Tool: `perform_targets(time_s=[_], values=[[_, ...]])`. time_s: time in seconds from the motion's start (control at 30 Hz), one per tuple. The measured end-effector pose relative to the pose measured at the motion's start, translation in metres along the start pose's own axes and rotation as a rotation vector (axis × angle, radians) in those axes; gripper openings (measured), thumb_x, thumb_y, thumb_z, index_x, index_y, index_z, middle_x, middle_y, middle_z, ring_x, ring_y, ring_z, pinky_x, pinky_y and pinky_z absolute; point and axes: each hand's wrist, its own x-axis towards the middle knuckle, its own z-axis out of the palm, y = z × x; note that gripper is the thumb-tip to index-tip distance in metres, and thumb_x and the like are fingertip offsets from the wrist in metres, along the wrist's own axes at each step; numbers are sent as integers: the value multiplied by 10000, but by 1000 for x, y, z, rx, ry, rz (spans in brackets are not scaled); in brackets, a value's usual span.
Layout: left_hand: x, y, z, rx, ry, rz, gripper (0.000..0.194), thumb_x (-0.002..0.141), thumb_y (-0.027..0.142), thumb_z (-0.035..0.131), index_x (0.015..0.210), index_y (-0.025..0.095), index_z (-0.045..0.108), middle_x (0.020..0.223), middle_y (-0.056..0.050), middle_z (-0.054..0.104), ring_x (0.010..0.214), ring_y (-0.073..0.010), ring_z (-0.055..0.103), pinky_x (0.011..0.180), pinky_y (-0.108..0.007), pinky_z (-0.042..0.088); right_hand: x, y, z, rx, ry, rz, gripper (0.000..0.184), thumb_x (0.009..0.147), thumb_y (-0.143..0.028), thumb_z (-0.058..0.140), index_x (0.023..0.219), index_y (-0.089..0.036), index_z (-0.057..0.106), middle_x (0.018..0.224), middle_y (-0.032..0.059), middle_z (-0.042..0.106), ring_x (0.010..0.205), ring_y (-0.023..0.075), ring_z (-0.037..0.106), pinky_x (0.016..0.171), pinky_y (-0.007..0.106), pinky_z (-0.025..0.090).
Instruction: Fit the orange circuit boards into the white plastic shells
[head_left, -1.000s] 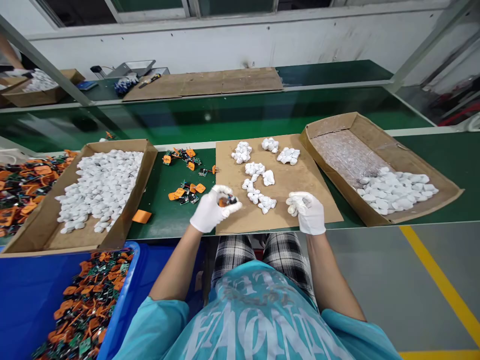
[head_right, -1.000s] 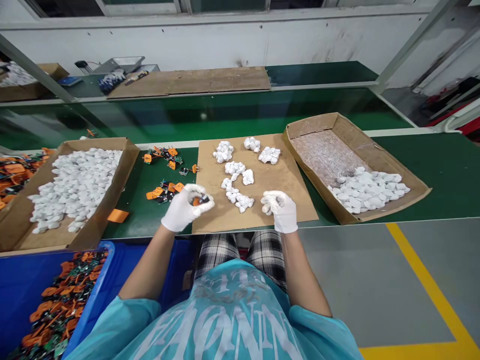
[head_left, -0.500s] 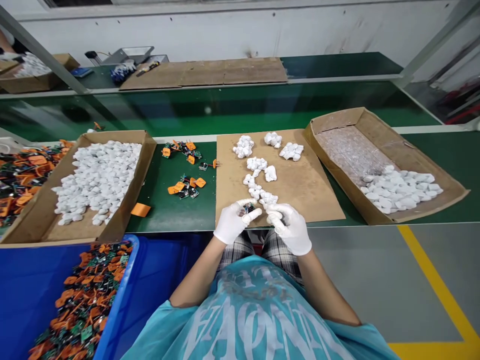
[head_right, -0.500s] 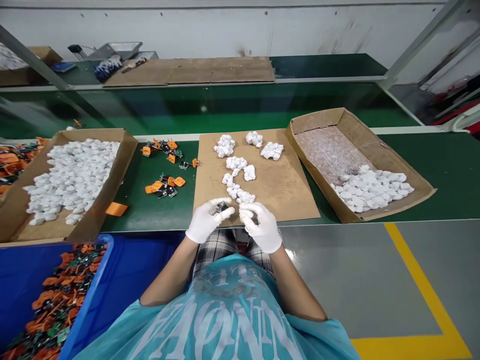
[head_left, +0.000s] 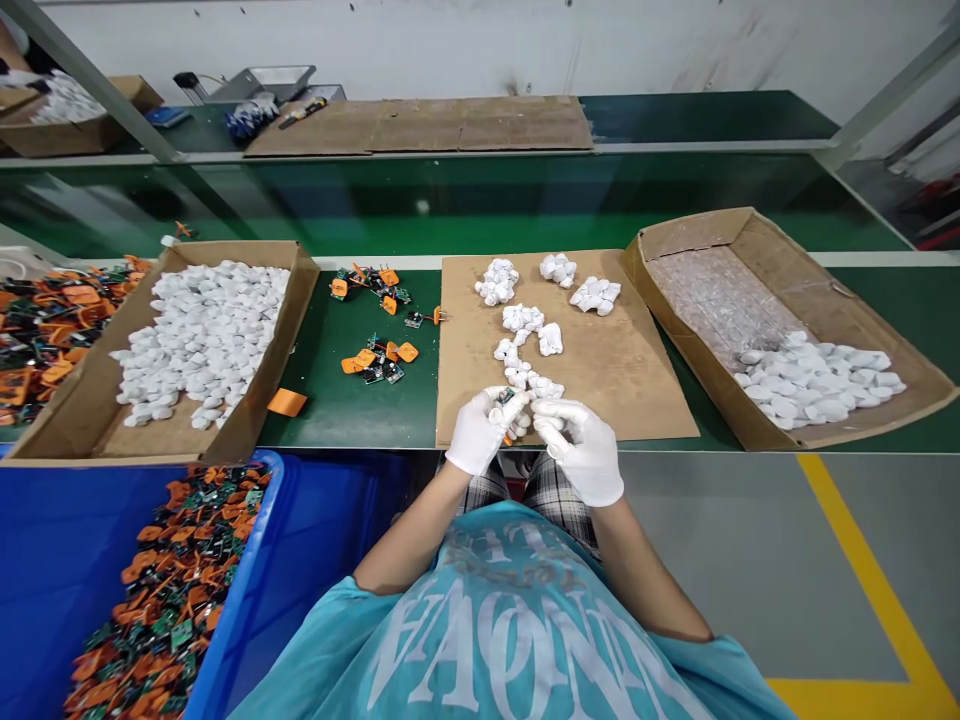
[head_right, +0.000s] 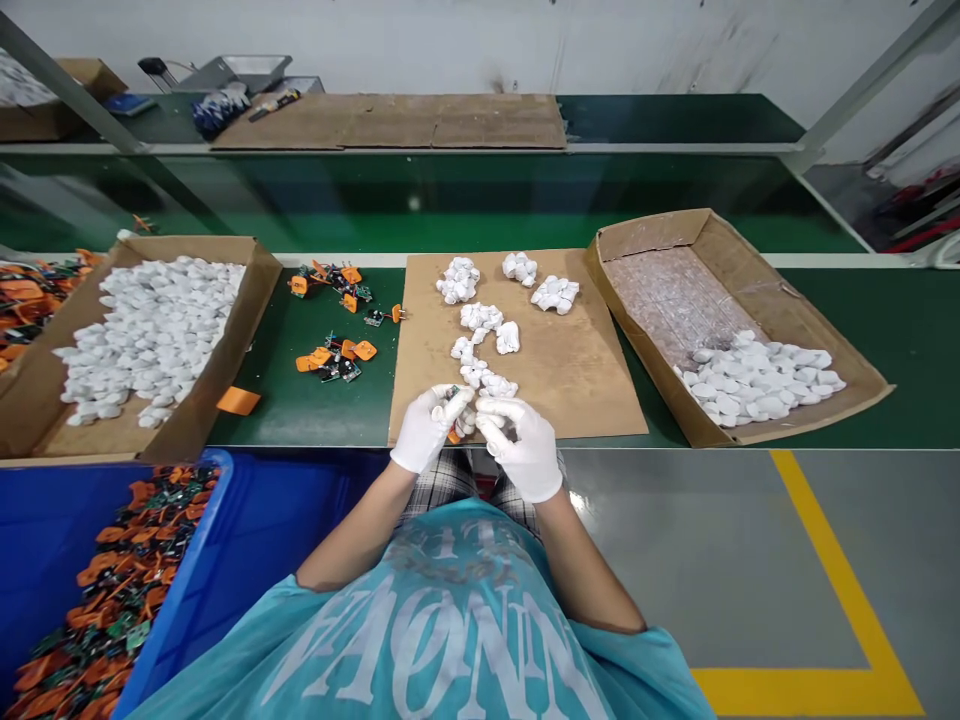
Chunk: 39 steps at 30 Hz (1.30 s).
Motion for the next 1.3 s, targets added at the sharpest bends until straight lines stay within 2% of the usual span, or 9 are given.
perform_targets(time_s=[0.07,0.17,0.27,0.37,0.67,0.83,0.97,1.17,1.3], values=[[2,-2,2,6,38,25,443,636,571,734,776,168,615,513,30,605,429,-95,539,460,-218,431,4,-5,2,-29,-2,-86,181,810,-295,654,980,-238,682,1044,76,700,961,211,668,849,374,557],[2,-3,1,0,29,42,493,679,632,671,840,166,664,542,19,615,468,-105,550,479,-226,436,7,-7,6,4,-12,-66,247,837,-271,620,1078,-233,661,1020,66,714,891,192,693,786,345,586],[1,-1,-4,-135,-115,-1,569,738,688,570,939,170,691,667,-23,679,580,-145,613,558,-262,486,10,-5,8,-89,25,-132,208,843,-254,614,1040,-244,680,988,51,731,894,201,702,841,372,584],[-1,1,-9,-293,-263,-89,525,708,612,663,962,154,688,804,-67,717,704,-194,664,651,-314,527,14,-5,6,-180,73,-255,185,845,-236,614,1007,-269,697,1038,43,726,1023,223,678,953,404,546],[-3,-3,-8,-380,-255,-116,450,656,503,772,919,149,683,923,-96,723,896,-238,675,748,-345,537,20,-8,3,-346,39,-444,248,890,-202,561,1082,-303,681,1089,38,702,1025,204,675,905,371,573],[-3,0,-10,-421,-289,-110,365,672,435,780,906,167,700,988,-78,715,876,-202,663,758,-326,528,26,-2,3,-332,-42,-551,254,884,-191,569,1096,-276,680,1107,66,697,1067,223,654,916,414,553],[-3,-4,-16,-425,-287,-130,399,645,391,816,969,178,724,1003,-68,716,875,-175,658,760,-283,520,21,2,9,-109,-7,-455,208,885,-172,576,1013,-283,696,1073,44,707,1035,193,663,943,397,542],[-2,-6,-21,-403,-272,-183,464,611,319,850,1038,184,727,994,-76,728,806,-154,668,738,-258,523,17,6,18,137,2,-68,219,853,-295,622,1062,-236,647,1076,81,704,992,211,679,851,376,578],[-2,-6,-16,-430,-188,-144,475,520,299,895,947,157,743,920,-70,743,767,-158,679,742,-264,526,18,2,15,39,28,-131,141,842,-253,627,974,-230,670,1013,74,717,1054,223,656,938,408,538]])
